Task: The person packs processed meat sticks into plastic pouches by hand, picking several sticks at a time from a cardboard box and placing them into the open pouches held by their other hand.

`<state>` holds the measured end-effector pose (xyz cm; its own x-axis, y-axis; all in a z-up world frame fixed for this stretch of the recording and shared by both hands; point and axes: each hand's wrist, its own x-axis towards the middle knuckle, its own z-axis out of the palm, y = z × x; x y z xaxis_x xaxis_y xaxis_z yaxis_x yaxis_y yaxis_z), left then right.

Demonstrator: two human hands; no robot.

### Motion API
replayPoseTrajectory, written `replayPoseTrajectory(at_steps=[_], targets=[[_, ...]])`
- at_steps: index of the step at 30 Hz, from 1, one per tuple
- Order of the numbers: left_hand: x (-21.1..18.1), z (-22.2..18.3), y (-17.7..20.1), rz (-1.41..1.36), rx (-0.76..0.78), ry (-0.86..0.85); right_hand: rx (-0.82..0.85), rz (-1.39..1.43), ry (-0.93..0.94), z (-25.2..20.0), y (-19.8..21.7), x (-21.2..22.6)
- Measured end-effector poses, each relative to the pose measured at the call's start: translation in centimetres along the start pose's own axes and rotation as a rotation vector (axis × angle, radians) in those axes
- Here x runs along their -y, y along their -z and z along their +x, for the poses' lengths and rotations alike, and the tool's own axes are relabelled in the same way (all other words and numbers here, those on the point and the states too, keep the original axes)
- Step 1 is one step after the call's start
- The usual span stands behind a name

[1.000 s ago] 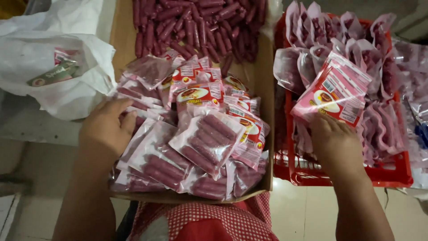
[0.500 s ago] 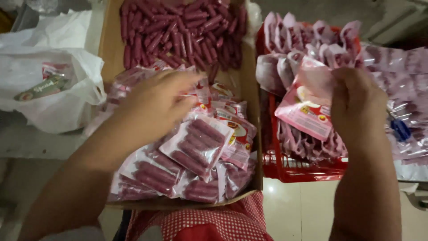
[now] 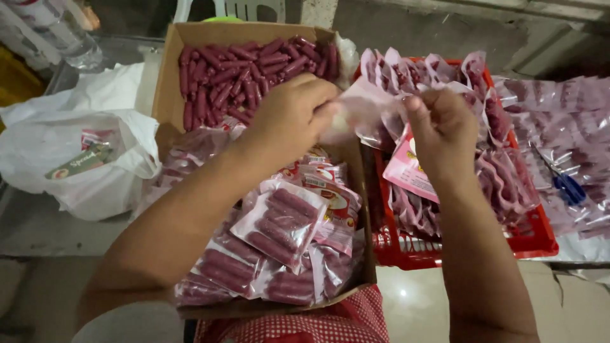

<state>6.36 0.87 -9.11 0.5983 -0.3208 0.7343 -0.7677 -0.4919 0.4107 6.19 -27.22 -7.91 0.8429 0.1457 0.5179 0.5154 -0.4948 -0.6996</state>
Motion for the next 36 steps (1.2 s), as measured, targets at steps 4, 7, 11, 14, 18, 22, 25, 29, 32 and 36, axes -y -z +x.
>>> replayPoseTrajectory(at_steps=[4,7,11,14,18,22,25,29,32,36], targets=[[-1.4,-0.6,0.8,0.498,-0.189,-0.377,0.164,0.63,-0.432,-0.9,-2.9,3.4],[-3.1,-1.2,0.7,0.588,-0.114,-0.577,0.258,0.826,-0.85,-0.1,-4.4,5.1],[-2.4,-3.3,-0.2,0.513,0.079,-0.429,0.158,0.894,-0.61,-0.7,-7.0,1.1],[-1.8,-3.1,0.1,0.319,0.222,-0.19,0.154,0.619,-0.554,-0.4,-6.7,1.4],[-1.6,-0.1,1.4,-0.113,0.191,0.076,0.139,0.288,-0.433,0.7,-6.0,4.7],[-2.2,4.8,0.9,-0.061,0.345,0.301,0.163,0.53,-0.163,1.7,-6.2,2.3],[-1.4,6.2,-0.3,-0.03,0.397,0.378,0.11,0.858,-0.273,2.3,-6.0,2.2],[-0.4,6.9,-2.5,-0.208,0.273,0.271,0.201,1.067,-0.346,2.2,-5.1,1.8],[0.1,6.9,-3.5,-0.255,0.134,0.172,0.146,0.861,-0.276,2.1,-4.6,2.3],[2.4,7.2,-4.2,-0.378,0.076,0.146,-0.178,0.551,-0.417,1.7,-3.9,2.2]])
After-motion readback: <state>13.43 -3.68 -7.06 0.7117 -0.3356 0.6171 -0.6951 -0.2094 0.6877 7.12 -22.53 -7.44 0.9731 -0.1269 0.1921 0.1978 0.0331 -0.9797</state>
